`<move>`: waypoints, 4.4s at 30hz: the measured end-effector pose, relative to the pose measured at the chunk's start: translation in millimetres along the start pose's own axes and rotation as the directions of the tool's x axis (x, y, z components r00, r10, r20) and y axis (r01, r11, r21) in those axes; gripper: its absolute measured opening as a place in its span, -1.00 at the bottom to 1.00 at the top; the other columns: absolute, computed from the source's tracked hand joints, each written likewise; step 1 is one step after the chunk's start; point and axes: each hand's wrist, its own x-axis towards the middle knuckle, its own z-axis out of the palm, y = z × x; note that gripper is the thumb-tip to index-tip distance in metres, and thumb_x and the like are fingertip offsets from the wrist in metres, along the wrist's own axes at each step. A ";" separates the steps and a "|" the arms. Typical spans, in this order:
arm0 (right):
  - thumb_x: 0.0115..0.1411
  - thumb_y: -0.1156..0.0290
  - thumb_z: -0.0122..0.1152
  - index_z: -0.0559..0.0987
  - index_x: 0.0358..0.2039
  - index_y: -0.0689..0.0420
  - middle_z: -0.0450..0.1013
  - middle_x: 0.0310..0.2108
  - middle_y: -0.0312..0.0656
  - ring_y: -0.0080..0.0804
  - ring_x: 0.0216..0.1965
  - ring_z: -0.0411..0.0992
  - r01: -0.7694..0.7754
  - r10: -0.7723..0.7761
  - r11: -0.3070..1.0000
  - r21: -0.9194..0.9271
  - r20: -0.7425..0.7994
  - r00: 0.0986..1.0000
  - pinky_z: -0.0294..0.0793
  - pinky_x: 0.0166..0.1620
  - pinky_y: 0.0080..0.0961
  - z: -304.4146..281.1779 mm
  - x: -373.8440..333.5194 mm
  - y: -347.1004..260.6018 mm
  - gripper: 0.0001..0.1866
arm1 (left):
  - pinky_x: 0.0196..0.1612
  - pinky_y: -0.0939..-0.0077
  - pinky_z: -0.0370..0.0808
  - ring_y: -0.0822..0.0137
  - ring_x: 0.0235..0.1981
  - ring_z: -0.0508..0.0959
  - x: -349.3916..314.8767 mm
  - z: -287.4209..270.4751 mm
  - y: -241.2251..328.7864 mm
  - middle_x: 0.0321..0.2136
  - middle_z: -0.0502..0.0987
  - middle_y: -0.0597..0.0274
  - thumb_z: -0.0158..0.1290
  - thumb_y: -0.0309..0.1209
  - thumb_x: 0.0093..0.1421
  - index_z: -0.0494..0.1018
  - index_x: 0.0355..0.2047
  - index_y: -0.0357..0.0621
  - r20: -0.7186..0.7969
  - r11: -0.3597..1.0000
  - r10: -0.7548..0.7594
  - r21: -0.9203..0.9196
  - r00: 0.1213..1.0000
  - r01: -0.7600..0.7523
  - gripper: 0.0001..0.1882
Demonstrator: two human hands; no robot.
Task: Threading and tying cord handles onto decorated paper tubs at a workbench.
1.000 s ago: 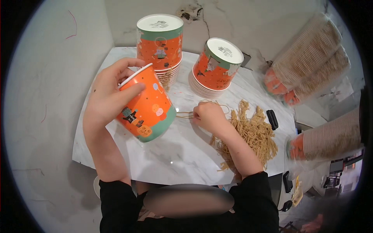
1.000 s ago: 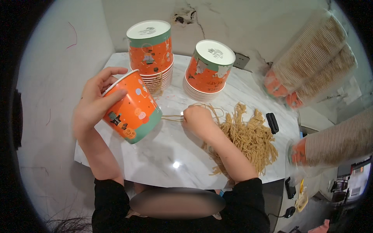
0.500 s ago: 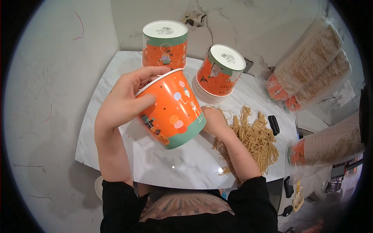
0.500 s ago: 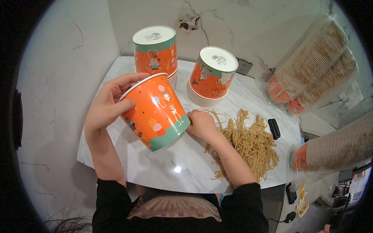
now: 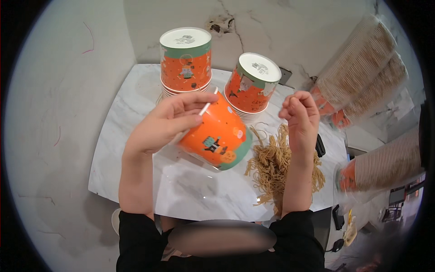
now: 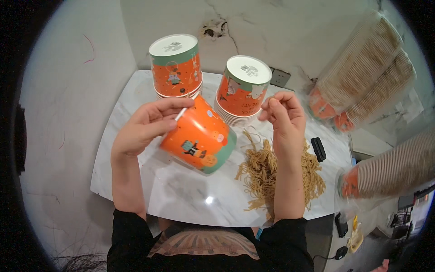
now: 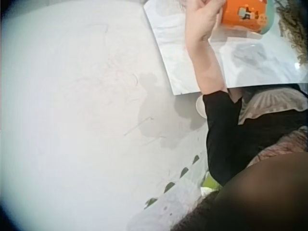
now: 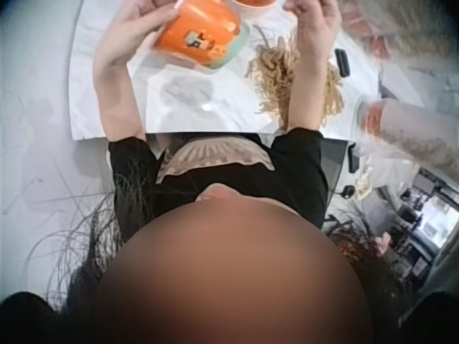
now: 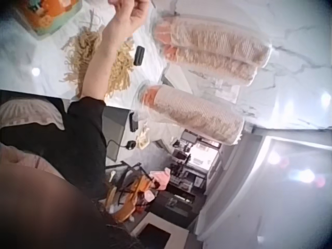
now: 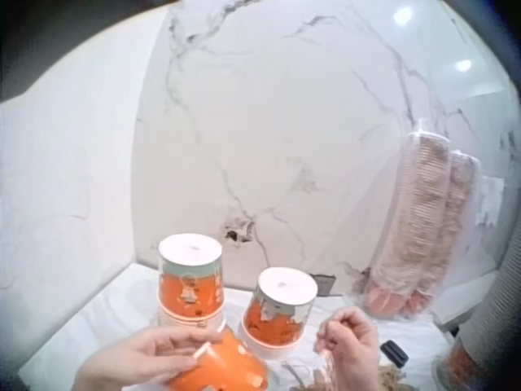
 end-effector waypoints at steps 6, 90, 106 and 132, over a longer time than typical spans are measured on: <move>0.30 0.47 0.22 0.55 -0.19 0.19 0.48 -0.41 -0.34 -0.76 -0.55 0.19 -0.220 0.228 0.974 -0.062 0.188 0.955 0.14 -0.48 -0.75 11.7 -17.5 -25.9 -0.90 | 0.11 0.55 0.49 0.47 -0.01 0.57 8.9 16.8 -11.5 -0.02 0.56 0.21 0.11 -0.60 0.21 0.42 0.12 -0.34 0.024 0.992 -0.127 0.018 0.992 0.127 -0.56; -0.07 0.50 0.39 0.54 -0.31 0.12 0.55 -0.07 -0.24 -0.28 -0.22 0.57 0.772 -0.327 0.297 -0.563 0.699 0.636 0.61 -0.28 -0.40 43.4 -29.6 -10.3 -0.73 | -0.04 0.52 0.68 0.38 -0.01 0.60 10.7 53.4 -26.2 -0.02 0.50 0.10 0.18 -0.70 0.16 0.35 0.07 -0.32 -0.121 0.996 0.090 0.022 0.989 -0.087 -0.54; 0.13 0.67 0.20 0.52 -0.34 0.27 0.56 -0.28 -0.13 -0.43 -0.29 0.52 0.446 -0.235 0.698 -0.560 0.409 0.882 0.51 -0.24 -0.55 41.2 -29.5 -12.8 -0.92 | -0.31 0.67 0.55 0.62 -0.39 0.57 29.6 47.3 -52.5 -0.36 0.61 0.31 0.09 -0.25 0.42 0.49 -0.28 -0.21 -0.315 0.928 -0.219 -0.358 0.923 0.098 -0.74; 0.06 0.69 0.33 0.61 -0.27 0.24 0.55 -0.28 -0.14 -0.35 -0.35 0.57 0.611 -0.377 0.502 -0.612 0.481 0.791 0.56 -0.32 -0.52 42.1 -28.5 2.4 -0.81 | -0.06 0.63 0.59 0.48 -0.15 0.63 15.8 57.3 -43.2 -0.10 0.60 0.07 0.11 -0.58 0.32 0.37 0.11 -0.40 -0.181 0.992 0.058 -0.096 0.982 -0.076 -0.63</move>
